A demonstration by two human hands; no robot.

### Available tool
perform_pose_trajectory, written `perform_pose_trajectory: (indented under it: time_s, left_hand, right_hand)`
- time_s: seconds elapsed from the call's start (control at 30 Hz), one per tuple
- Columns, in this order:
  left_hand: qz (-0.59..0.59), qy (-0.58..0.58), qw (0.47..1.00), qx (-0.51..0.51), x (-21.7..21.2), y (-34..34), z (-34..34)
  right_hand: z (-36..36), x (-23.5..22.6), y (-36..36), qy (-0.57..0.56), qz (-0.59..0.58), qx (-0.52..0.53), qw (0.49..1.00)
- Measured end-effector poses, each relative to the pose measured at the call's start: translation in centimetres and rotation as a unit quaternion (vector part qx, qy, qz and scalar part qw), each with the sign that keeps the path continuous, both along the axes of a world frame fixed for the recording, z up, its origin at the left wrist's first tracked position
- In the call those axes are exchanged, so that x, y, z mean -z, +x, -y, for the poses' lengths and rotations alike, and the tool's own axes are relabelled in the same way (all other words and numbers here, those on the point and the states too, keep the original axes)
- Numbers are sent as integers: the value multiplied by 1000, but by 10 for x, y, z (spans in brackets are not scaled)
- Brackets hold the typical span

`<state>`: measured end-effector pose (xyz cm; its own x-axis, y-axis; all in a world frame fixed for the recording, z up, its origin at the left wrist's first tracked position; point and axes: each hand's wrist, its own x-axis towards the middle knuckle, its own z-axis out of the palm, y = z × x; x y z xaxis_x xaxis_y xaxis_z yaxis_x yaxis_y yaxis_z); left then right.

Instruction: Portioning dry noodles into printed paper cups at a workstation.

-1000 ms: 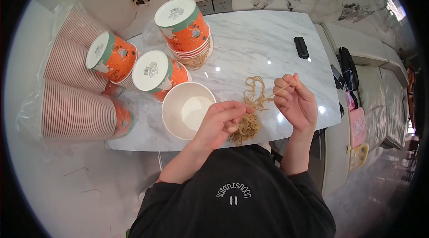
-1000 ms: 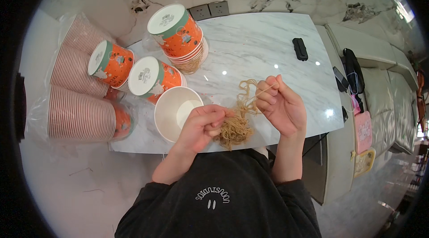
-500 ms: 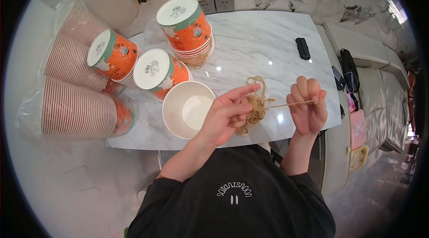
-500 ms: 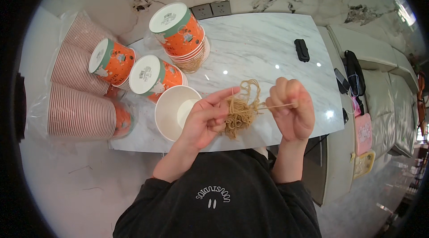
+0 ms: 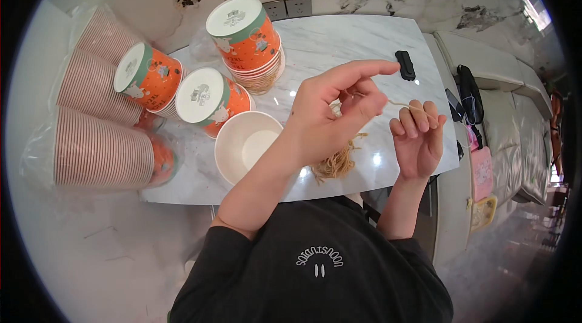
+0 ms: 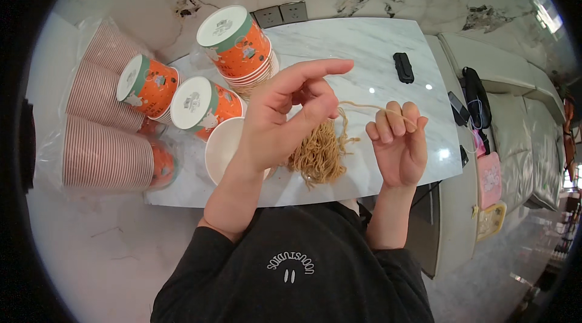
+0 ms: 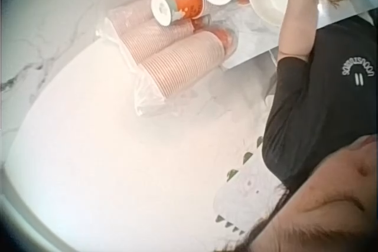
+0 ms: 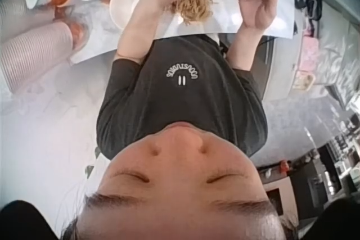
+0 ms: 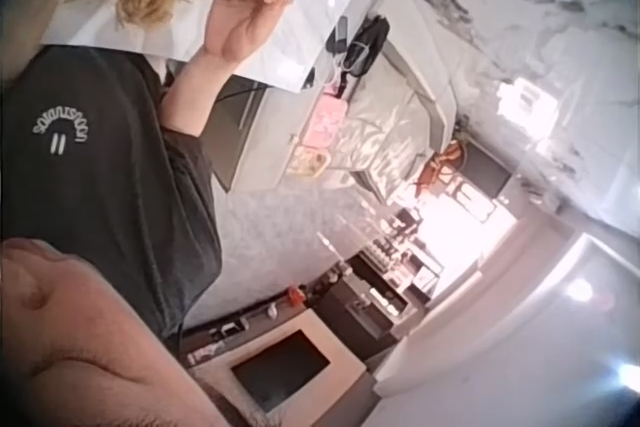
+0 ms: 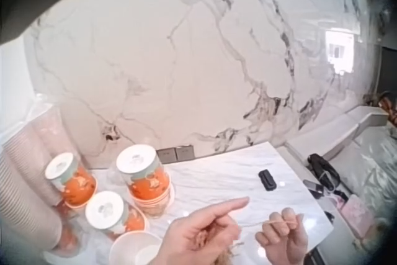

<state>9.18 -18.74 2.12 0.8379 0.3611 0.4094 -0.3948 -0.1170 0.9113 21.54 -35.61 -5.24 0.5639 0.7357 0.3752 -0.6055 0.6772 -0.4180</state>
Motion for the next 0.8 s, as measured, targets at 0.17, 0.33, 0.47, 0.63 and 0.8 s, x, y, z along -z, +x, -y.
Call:
perform_pose_trajectory:
  time_s: [0.17,0.33,0.47,0.63,0.8]
  left_hand:
    - [-143,60,987,40,13,-25,-4]
    - [-288,-13,951,109,93,-70,22]
    - [-372,19,913,167,131,-118,27]
    - [-294,186,934,81,106,-142,29]
    - [-184,-168,968,-16,56,-118,28]
  right_hand:
    - [3,-18,6,36,-207,57,976]
    - [22,-7,24,109,-208,-129,964]
    - [21,-15,24,16,-138,-69,988]
    - [3,-18,-9,-232,116,8,966]
    - [-22,-38,-62,-341,222,-21,913]
